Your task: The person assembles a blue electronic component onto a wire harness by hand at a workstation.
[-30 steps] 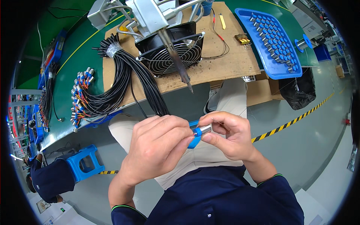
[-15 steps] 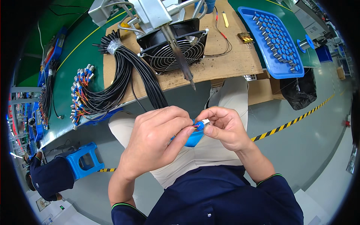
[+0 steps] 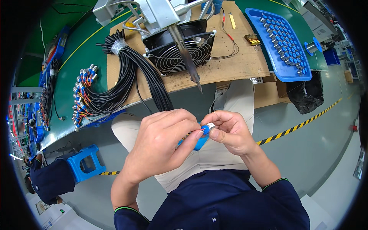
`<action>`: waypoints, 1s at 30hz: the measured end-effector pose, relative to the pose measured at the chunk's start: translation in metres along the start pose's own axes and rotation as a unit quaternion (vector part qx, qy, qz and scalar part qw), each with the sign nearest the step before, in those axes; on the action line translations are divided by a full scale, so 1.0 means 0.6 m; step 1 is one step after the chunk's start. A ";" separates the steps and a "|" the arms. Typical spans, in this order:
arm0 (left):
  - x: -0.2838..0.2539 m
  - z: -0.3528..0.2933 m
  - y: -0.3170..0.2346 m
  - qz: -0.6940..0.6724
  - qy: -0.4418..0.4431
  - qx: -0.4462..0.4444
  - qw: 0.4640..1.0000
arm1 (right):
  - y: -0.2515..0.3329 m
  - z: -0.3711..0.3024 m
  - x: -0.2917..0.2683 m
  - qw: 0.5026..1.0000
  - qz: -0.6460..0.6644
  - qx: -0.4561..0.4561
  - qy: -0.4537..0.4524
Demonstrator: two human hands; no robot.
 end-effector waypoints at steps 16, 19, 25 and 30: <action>-0.003 0.003 -0.006 -0.002 -0.009 -0.001 1.000 | 0.005 0.000 0.003 1.000 -0.003 -0.004 0.002; -0.003 0.003 -0.006 -0.004 -0.008 -0.003 1.000 | 0.008 0.000 0.002 1.000 -0.008 -0.010 0.003; -0.002 0.001 -0.004 0.006 -0.006 -0.002 1.000 | 0.017 -0.005 -0.003 0.997 -0.058 -0.045 -0.015; 0.002 -0.003 -0.001 0.024 -0.015 0.005 1.000 | 0.028 -0.015 0.003 0.981 -0.146 -0.104 -0.072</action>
Point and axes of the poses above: each hand's wrist, its own z-axis towards the middle knuckle, its own x-axis out of the palm, y = z × x, the point moved 4 cm from there along z, towards the middle knuckle, and after that the axes turned 2 degrees about x, right-handed, at the moved point
